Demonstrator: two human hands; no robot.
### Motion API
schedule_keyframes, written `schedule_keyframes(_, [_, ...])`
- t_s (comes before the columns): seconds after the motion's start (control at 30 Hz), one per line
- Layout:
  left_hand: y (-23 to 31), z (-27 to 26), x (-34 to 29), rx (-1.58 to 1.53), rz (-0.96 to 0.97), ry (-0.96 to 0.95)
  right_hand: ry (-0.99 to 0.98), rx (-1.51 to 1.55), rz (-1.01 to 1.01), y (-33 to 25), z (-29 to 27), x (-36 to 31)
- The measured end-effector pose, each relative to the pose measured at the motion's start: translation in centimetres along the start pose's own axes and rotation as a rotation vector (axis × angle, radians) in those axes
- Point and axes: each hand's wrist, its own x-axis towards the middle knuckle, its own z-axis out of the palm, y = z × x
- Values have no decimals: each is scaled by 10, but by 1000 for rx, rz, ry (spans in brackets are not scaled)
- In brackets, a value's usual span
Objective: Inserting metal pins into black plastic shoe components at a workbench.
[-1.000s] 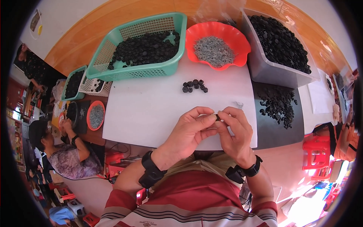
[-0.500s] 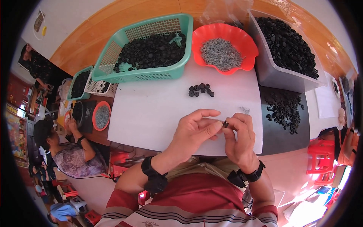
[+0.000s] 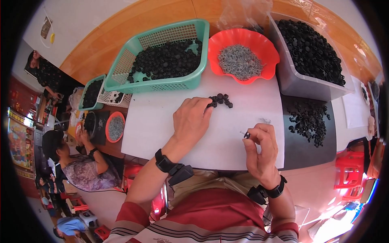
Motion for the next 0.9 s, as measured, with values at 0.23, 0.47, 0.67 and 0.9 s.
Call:
schedule_keyframes(0.23, [-4,-2,-5,-59,37,3,3,31,39,-1,-2,2])
schedule_keyframes(0.47, [1,-7,-7,-177,60,46,9,52,56,-1,-2,2])
schedule_keyframes(0.67, [-6,-8,-3,-180,135,13,10,59,76,0,-1,2])
schedule_keyframes(0.9, [-11,-10,6,-151,136,-97,4,61,73,-1,-2,3])
